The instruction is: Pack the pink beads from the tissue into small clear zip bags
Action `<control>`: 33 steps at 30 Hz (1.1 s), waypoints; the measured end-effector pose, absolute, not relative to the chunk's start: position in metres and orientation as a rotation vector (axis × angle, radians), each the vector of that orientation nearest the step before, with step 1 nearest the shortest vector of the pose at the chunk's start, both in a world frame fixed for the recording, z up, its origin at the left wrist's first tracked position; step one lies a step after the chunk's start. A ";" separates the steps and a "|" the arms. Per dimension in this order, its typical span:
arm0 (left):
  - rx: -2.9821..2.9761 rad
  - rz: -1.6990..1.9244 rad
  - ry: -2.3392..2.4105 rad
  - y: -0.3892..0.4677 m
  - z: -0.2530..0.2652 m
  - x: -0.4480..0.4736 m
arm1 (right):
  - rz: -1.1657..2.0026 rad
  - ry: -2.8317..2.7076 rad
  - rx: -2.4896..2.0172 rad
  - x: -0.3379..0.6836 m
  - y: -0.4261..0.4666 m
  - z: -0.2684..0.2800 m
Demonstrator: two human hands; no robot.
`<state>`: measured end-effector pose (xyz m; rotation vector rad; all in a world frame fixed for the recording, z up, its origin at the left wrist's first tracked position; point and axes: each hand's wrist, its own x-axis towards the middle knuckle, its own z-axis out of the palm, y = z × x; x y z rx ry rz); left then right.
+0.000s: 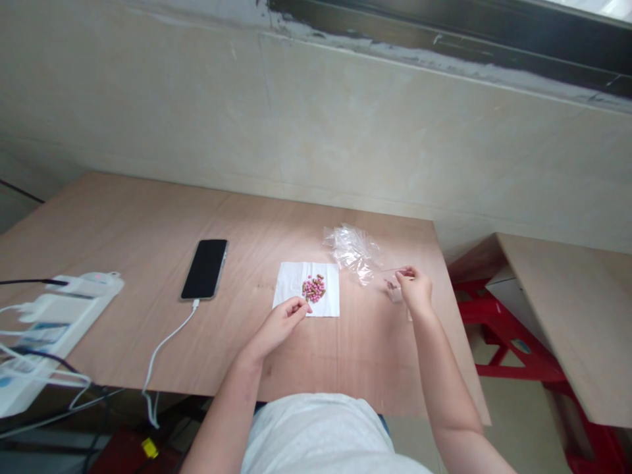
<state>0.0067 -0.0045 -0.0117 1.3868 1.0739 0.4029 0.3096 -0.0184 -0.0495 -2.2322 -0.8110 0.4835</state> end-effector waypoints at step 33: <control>1.149 0.351 0.853 -0.024 -0.004 0.016 | 1.758 -1.104 -1.455 0.171 -0.062 0.002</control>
